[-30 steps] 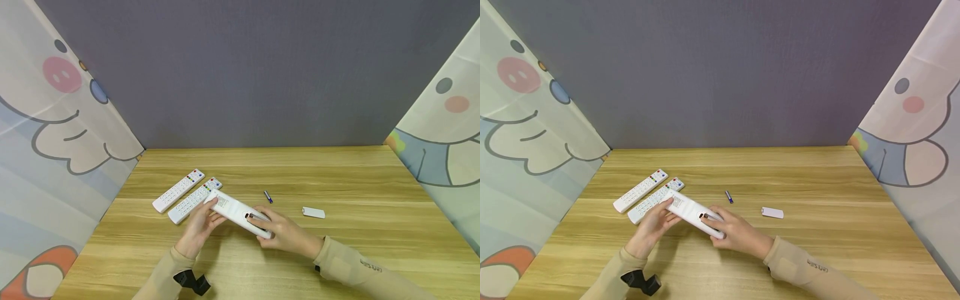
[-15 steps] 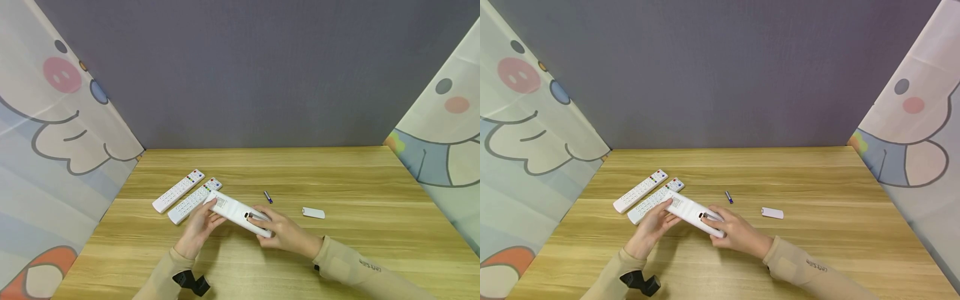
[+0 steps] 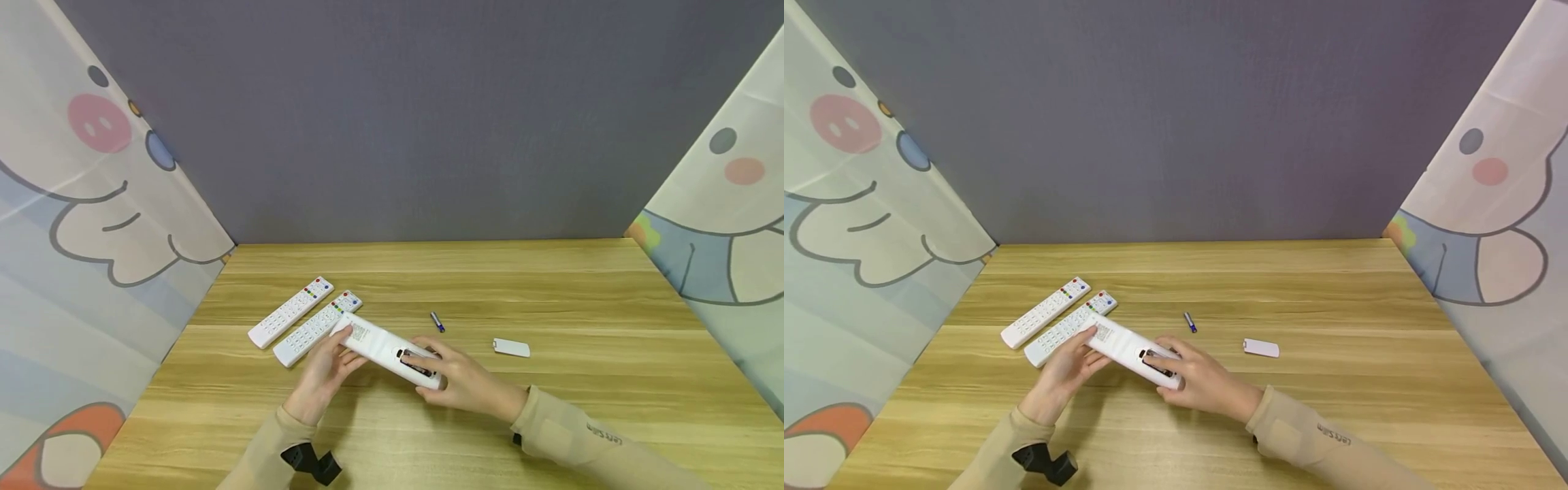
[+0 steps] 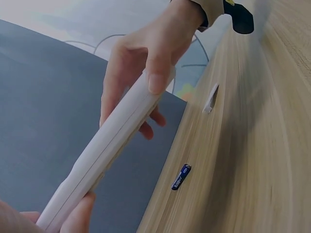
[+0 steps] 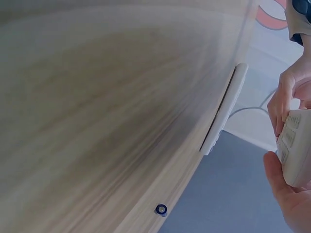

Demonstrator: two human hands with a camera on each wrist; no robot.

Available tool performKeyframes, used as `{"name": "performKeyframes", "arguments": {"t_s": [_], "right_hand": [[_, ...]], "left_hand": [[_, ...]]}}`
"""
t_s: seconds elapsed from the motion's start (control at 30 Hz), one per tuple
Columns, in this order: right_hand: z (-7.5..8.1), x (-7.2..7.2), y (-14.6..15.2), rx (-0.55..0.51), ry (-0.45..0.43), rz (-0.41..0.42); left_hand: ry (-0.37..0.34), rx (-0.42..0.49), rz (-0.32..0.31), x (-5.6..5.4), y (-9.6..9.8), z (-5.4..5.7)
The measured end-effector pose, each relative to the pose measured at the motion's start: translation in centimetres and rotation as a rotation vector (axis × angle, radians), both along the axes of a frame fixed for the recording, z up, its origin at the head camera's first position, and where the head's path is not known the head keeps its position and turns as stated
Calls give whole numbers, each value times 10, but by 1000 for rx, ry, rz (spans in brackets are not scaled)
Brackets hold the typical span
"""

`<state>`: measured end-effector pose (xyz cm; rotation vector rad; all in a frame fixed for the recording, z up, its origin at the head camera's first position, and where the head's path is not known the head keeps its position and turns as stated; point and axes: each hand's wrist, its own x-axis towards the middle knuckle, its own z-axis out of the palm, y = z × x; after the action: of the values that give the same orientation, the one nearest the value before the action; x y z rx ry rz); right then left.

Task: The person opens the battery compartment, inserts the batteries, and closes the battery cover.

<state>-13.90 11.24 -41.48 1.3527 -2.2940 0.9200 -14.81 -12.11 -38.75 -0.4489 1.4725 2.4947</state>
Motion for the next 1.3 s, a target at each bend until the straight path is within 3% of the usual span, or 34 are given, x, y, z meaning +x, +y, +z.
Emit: {"name": "performKeyframes", "arguments": {"t_s": [0.13, 0.3, 0.57, 0.83, 1.3], "right_hand": [[2, 1, -1, -7, -101, -1], [7, -1, 1, -18, -289, -20], [13, -13, 5, -74, -525, -81], [17, -34, 11, -94, -555, -145], [1, -66, 25, -73, -635, -284]], "left_hand": [[6, 1, 0, 0, -1, -1], [1, 9, 9, 1, -2, -2], [-2, -10, 1, 1, -2, -2], [-6, -31, -5, 0, -4, -2], [-20, -9, 13, 1, -8, -2]]}}
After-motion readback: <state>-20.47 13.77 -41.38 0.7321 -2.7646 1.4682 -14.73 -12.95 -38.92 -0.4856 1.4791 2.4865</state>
